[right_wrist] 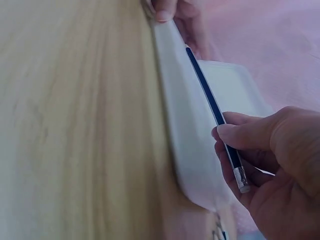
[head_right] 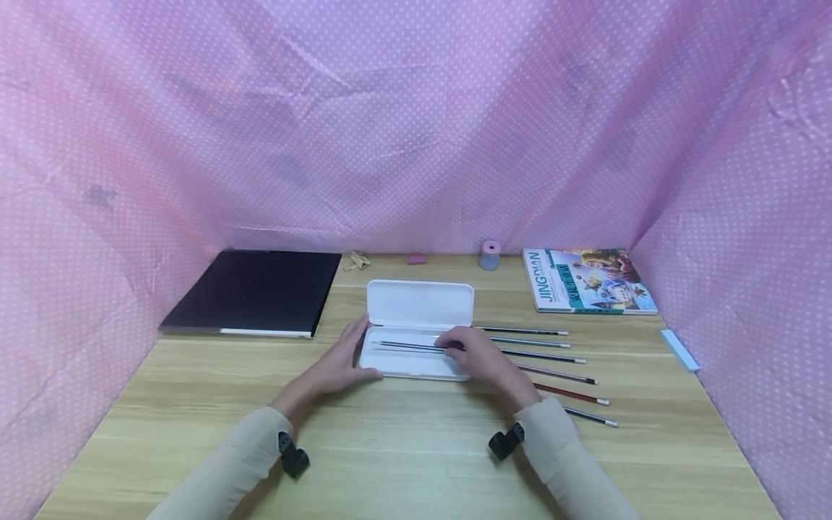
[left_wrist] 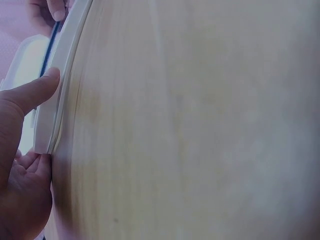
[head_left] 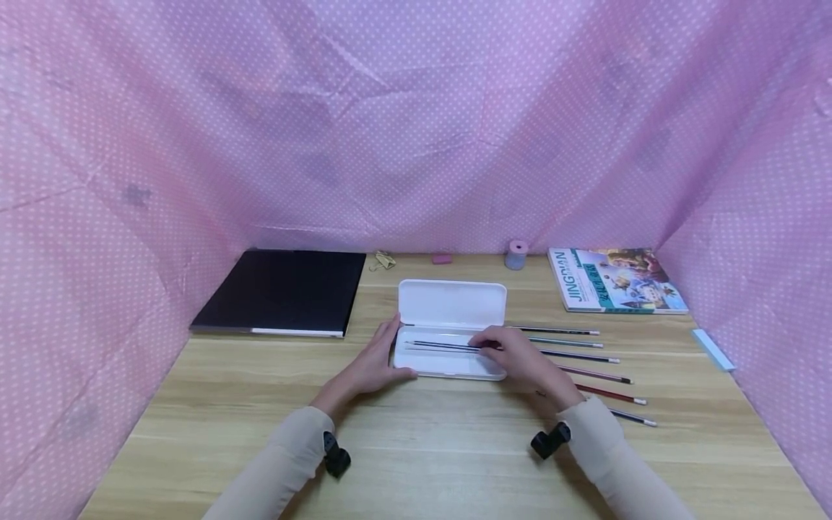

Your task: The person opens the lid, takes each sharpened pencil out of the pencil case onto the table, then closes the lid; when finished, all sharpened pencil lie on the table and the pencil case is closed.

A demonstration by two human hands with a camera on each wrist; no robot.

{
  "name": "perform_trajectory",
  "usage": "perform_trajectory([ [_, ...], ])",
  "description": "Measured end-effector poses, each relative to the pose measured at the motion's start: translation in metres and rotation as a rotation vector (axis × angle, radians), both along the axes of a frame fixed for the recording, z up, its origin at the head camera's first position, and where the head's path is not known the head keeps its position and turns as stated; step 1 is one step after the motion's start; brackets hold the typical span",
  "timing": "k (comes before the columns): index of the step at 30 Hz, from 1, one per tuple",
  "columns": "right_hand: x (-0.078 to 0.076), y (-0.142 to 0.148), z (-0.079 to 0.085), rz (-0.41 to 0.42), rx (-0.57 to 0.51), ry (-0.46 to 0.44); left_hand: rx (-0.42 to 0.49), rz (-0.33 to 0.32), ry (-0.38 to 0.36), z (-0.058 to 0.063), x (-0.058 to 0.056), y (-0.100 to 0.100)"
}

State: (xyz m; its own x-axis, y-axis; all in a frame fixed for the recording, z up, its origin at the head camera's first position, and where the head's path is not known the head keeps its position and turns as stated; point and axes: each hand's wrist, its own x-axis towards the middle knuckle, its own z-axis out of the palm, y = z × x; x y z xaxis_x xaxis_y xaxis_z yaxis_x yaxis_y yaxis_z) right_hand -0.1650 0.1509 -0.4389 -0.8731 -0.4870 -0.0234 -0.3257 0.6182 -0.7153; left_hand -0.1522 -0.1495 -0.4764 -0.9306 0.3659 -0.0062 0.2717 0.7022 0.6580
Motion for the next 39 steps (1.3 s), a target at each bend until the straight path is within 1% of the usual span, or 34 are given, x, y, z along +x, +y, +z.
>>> perform_trajectory([
  [3, 0.006, 0.009, 0.007, -0.036, -0.019, 0.002, 0.004, -0.001, 0.012, 0.000, 0.000, 0.000],
  [8, 0.014, 0.031, 0.013, -0.047, -0.022, 0.068, 0.001, -0.001, 0.020, -0.001, 0.000, 0.000],
  [15, 0.030, 0.071, 0.011, -0.093, 0.011, 0.125, -0.001, 0.002, 0.009, 0.001, 0.001, 0.000],
  [18, 0.040, 0.088, 0.010, -0.131, 0.030, 0.134, 0.000, 0.000, 0.012, 0.002, 0.001, 0.001],
  [24, 0.065, 0.119, 0.009, -0.191, 0.057, 0.194, 0.004, -0.002, 0.017, 0.002, 0.001, 0.000],
  [31, 0.096, 0.147, 0.002, -0.238, 0.036, 0.233, 0.013, -0.005, 0.020, 0.000, 0.002, 0.000],
  [34, 0.106, 0.157, -0.002, -0.241, 0.027, 0.253, 0.015, -0.009, 0.022, 0.000, 0.002, 0.000],
  [39, 0.122, 0.171, -0.010, -0.223, 0.031, 0.291, 0.017, -0.011, 0.029, -0.001, 0.001, 0.000],
])
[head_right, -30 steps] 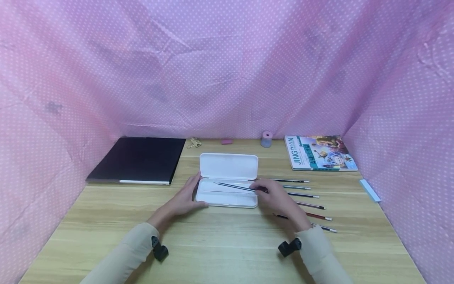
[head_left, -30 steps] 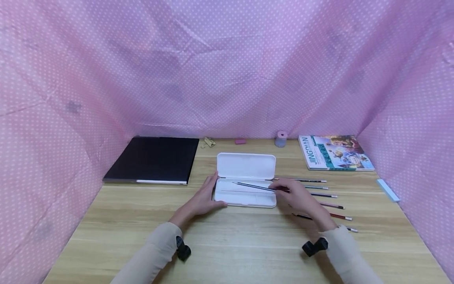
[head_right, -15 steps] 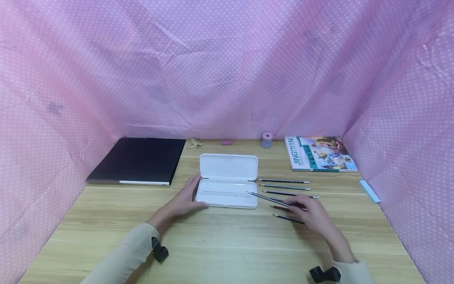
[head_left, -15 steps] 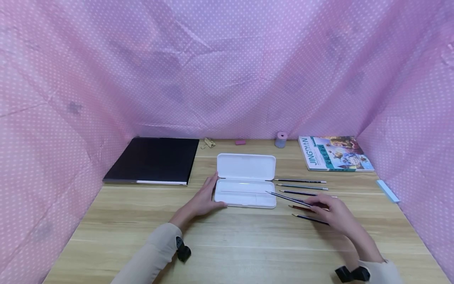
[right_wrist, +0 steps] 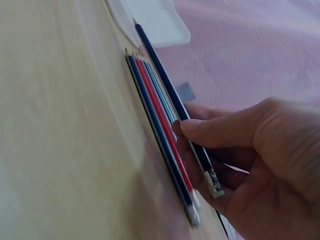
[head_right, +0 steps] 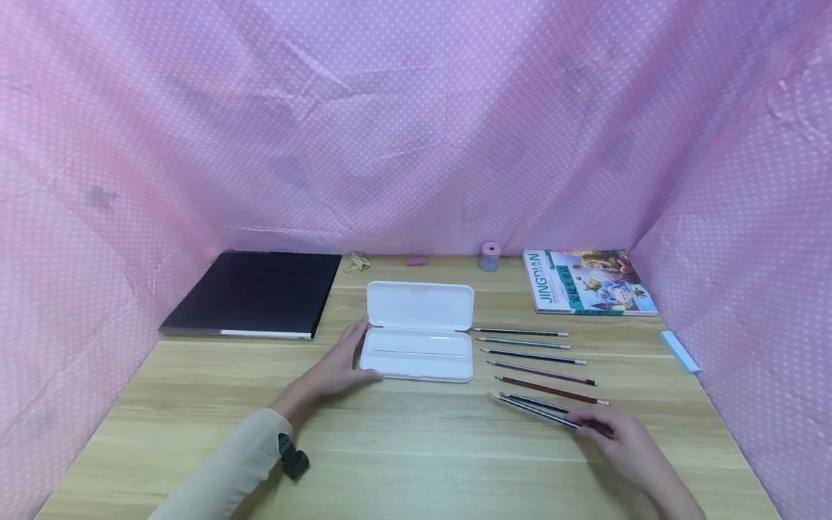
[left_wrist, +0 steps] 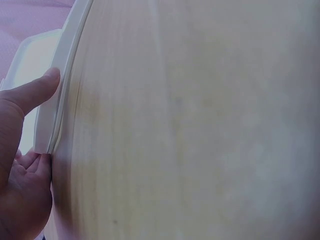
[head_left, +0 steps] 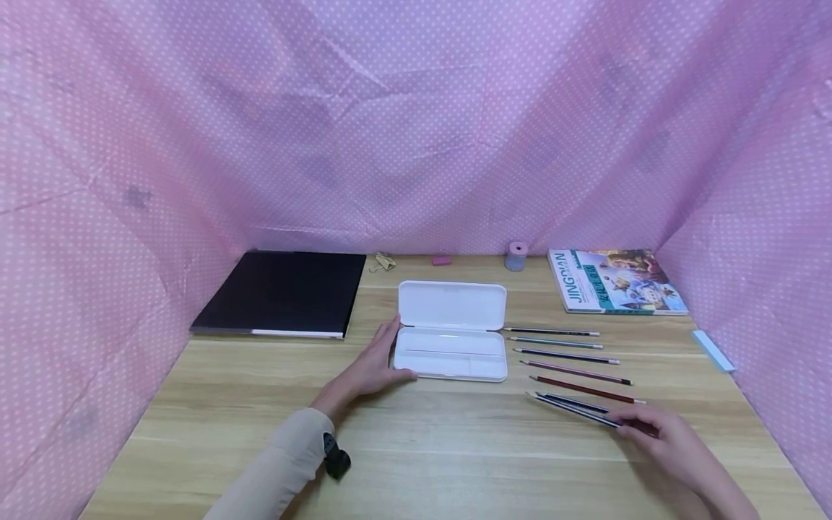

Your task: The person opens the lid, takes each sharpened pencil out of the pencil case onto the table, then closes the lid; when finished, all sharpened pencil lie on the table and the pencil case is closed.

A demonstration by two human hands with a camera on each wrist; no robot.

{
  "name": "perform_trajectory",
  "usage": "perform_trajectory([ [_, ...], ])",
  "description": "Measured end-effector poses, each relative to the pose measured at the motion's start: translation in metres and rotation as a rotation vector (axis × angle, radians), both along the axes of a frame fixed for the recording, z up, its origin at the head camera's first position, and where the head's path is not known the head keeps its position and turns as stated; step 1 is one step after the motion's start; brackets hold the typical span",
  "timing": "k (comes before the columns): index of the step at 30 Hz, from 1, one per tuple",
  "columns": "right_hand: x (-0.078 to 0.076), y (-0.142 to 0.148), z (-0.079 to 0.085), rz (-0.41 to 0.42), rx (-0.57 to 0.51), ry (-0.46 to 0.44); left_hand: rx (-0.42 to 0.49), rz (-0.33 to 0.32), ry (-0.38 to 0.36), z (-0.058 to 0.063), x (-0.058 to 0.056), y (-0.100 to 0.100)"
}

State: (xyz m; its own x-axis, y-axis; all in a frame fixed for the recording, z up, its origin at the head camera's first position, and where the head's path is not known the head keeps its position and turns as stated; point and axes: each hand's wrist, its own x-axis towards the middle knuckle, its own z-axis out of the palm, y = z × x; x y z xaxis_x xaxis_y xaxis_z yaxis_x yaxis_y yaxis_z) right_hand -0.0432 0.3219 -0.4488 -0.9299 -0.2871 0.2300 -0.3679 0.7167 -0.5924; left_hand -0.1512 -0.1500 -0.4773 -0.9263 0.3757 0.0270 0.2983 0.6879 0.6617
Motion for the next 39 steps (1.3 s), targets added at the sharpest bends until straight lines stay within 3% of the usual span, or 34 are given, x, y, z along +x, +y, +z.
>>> perform_trajectory([
  [7, 0.012, 0.012, -0.007, -0.062, 0.044, -0.035, 0.000, 0.003, -0.008, 0.000, -0.001, 0.000],
  [20, 0.015, 0.012, -0.012, -0.134, 0.082, -0.035, -0.007, 0.006, -0.021, 0.001, -0.001, 0.000],
  [34, 0.016, 0.007, -0.017, -0.139, 0.079, 0.058, -0.008, 0.013, -0.038, 0.002, -0.002, 0.000],
  [39, 0.012, 0.002, -0.009, -0.106, 0.089, 0.151, -0.018, 0.011, -0.043, 0.002, -0.001, 0.001],
])
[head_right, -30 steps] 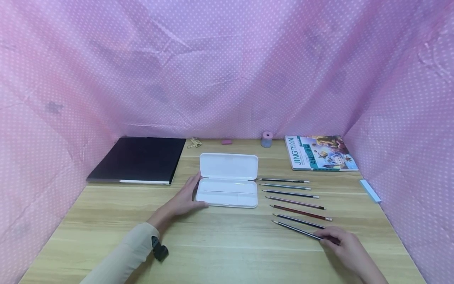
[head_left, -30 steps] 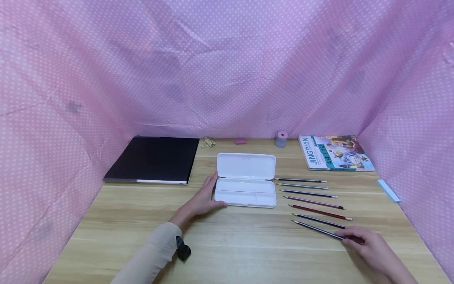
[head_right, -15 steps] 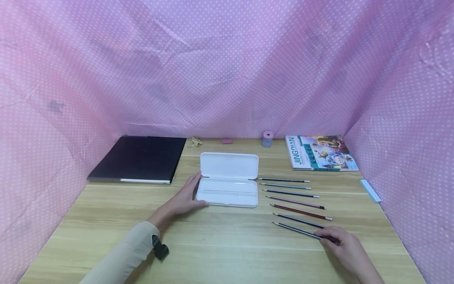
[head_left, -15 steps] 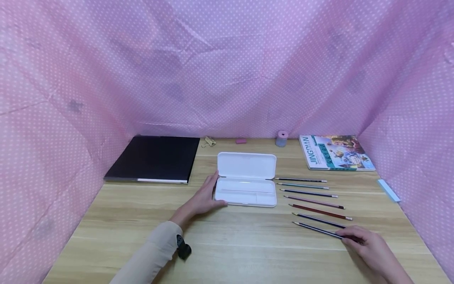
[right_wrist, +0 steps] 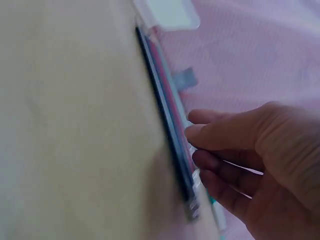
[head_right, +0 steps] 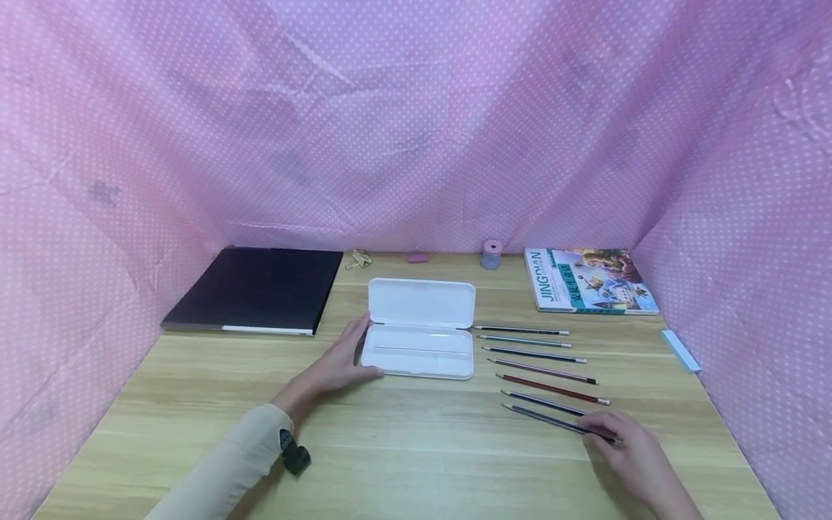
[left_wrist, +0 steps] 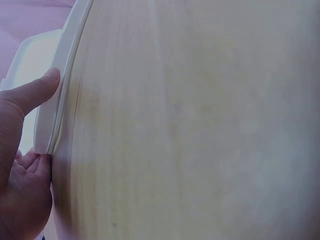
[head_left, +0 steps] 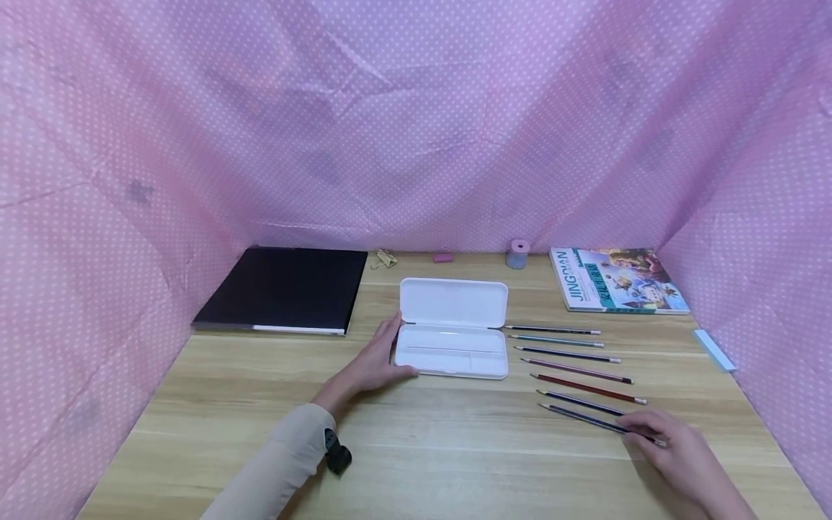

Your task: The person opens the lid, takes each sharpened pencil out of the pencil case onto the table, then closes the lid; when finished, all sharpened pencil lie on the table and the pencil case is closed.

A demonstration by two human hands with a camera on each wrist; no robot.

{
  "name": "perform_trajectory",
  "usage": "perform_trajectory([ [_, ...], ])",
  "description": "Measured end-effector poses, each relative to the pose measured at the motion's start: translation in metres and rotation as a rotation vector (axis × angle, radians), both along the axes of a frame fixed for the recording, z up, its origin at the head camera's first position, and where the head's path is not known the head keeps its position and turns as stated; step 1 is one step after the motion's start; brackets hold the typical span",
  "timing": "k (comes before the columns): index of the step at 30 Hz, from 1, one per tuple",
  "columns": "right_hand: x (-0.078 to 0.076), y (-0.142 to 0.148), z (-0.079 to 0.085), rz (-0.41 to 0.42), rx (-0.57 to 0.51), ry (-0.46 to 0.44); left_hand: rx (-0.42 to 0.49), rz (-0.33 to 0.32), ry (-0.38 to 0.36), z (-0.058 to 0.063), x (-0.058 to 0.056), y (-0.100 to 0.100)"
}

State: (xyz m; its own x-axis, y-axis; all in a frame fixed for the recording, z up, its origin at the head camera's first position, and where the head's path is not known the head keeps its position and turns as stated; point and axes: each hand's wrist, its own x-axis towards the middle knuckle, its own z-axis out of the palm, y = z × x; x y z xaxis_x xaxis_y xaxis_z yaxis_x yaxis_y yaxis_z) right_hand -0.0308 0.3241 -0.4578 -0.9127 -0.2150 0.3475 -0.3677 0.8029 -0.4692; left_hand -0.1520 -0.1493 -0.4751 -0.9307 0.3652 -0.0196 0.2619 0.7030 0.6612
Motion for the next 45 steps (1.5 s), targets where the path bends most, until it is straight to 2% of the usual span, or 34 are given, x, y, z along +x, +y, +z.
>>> perform_trajectory([
  [2, -0.004, -0.004, 0.008, 0.010, 0.016, 0.017, 0.002, -0.004, 0.000, 0.000, 0.000, 0.000],
  [7, -0.022, -0.025, 0.032, 0.051, 0.039, -0.042, 0.015, -0.008, 0.020, -0.002, -0.001, 0.001],
  [13, -0.051, -0.064, 0.044, 0.175, 0.019, -0.024, 0.011, -0.003, 0.014, -0.002, -0.001, 0.000],
  [17, -0.071, -0.094, 0.044, 0.254, -0.020, -0.054, 0.015, -0.002, 0.012, -0.002, 0.000, 0.000],
  [23, -0.092, -0.136, 0.039, 0.307, -0.074, -0.223, 0.029, -0.009, 0.039, -0.002, 0.001, 0.000],
  [26, -0.100, -0.156, 0.034, 0.323, -0.050, -0.300, 0.021, -0.007, 0.038, -0.001, 0.001, 0.000],
  [30, -0.111, -0.175, 0.025, 0.346, 0.007, -0.350, 0.016, -0.007, 0.028, 0.000, 0.001, 0.000],
  [33, -0.118, -0.184, 0.018, 0.361, 0.026, -0.384, 0.013, -0.006, 0.007, 0.001, 0.001, 0.000],
  [38, -0.128, -0.189, 0.015, 0.364, -0.012, -0.463, 0.008, -0.002, 0.005, 0.001, 0.001, 0.000],
  [45, -0.143, -0.192, 0.013, 0.440, -0.006, -0.427, 0.015, -0.005, 0.019, 0.001, 0.002, 0.000],
])
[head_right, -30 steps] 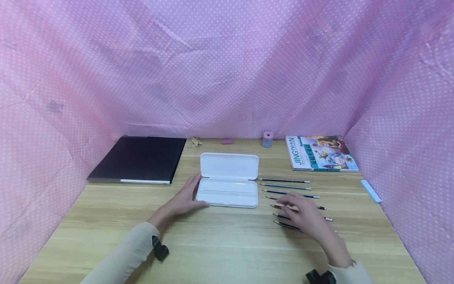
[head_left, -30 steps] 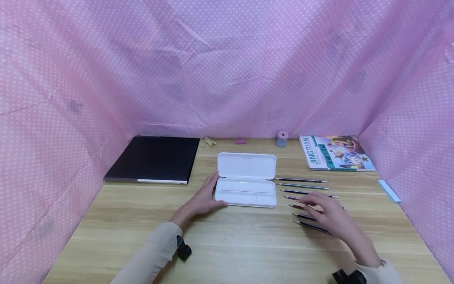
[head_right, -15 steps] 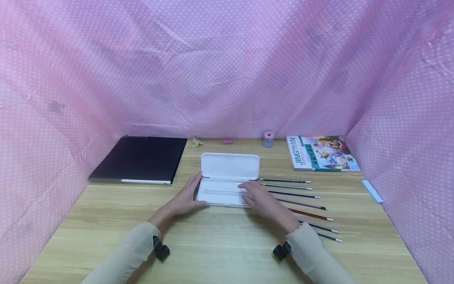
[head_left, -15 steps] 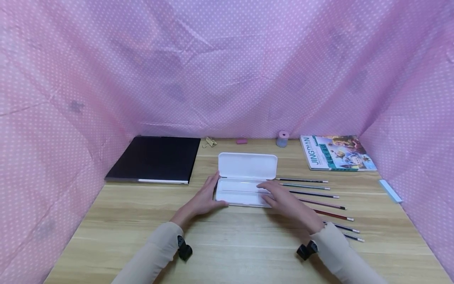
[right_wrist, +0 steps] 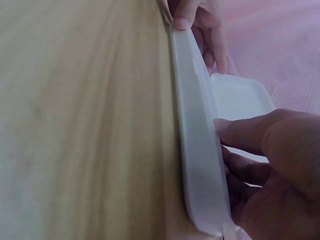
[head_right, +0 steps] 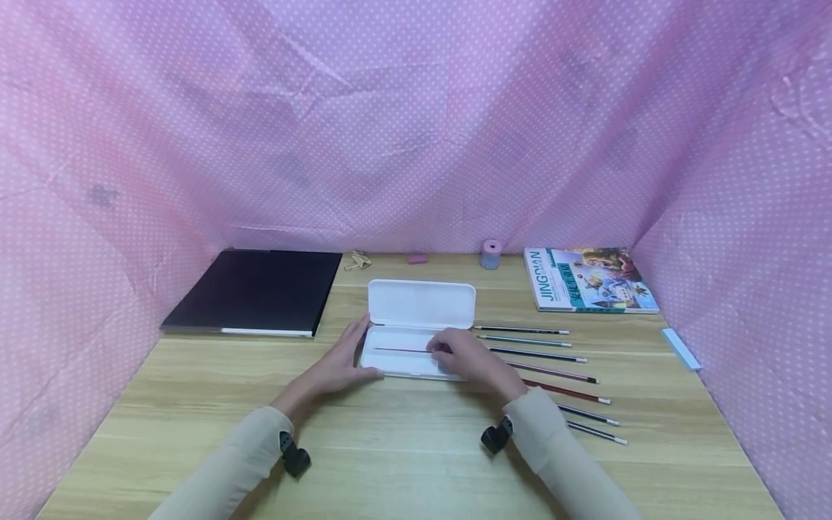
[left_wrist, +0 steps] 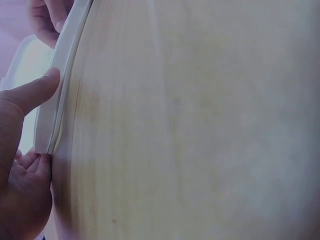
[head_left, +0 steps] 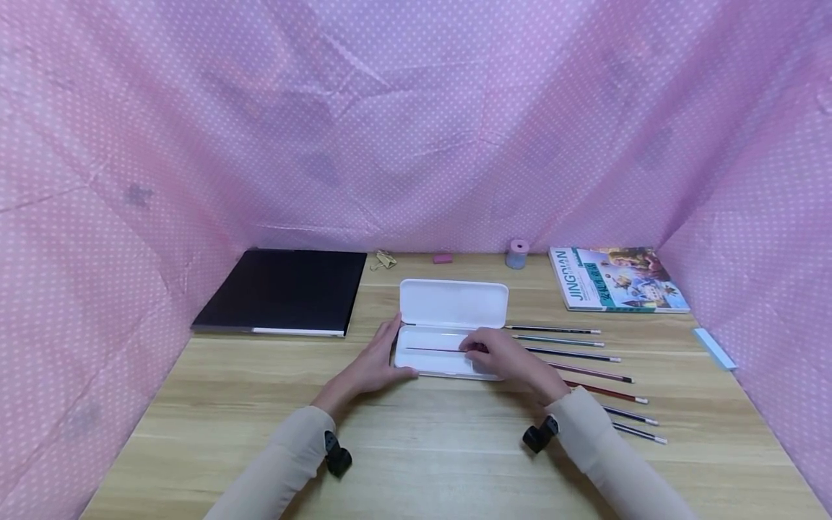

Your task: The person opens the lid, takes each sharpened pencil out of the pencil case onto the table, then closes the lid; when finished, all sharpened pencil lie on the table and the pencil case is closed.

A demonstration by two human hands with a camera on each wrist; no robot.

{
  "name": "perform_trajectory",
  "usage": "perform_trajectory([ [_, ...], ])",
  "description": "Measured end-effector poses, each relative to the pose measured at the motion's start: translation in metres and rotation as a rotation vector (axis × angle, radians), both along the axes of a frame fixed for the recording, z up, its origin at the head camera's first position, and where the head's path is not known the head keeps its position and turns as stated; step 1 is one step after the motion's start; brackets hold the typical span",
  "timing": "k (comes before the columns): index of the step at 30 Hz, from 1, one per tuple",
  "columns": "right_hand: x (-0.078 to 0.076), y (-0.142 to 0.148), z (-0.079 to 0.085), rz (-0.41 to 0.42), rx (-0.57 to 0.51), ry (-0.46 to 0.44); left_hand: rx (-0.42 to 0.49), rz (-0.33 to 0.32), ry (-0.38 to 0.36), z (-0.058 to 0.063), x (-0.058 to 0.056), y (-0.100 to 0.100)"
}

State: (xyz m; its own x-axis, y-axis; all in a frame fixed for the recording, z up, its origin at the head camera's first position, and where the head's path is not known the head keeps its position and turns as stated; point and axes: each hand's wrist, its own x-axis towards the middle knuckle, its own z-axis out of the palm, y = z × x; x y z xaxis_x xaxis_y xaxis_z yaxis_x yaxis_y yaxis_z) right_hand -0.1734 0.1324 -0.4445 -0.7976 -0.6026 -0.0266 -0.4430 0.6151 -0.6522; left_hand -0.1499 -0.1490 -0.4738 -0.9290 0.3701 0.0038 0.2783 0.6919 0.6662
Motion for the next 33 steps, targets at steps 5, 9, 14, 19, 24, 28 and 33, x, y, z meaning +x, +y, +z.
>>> perform_trajectory([
  [5, -0.004, -0.003, -0.002, 0.010, -0.005, 0.015, 0.007, -0.001, -0.008, 0.000, 0.001, 0.000],
  [9, -0.005, -0.005, -0.003, -0.009, -0.023, -0.007, 0.003, -0.002, 0.000, 0.000, 0.000, 0.000],
  [14, -0.005, -0.006, -0.002, -0.021, -0.040, -0.001, -0.009, -0.002, -0.004, -0.001, -0.001, 0.000],
  [19, -0.001, 0.000, 0.006, -0.059, -0.068, -0.006, -0.027, 0.004, -0.025, 0.000, -0.002, 0.001],
  [24, 0.010, 0.014, 0.018, -0.109, -0.092, 0.001, -0.025, 0.012, -0.017, 0.000, -0.002, 0.001],
  [28, 0.021, 0.030, 0.024, -0.151, -0.095, 0.044, -0.023, 0.006, -0.004, -0.001, -0.002, 0.000],
  [33, 0.037, 0.058, 0.026, -0.200, -0.097, 0.079, -0.020, 0.006, -0.004, -0.002, -0.002, -0.001],
])
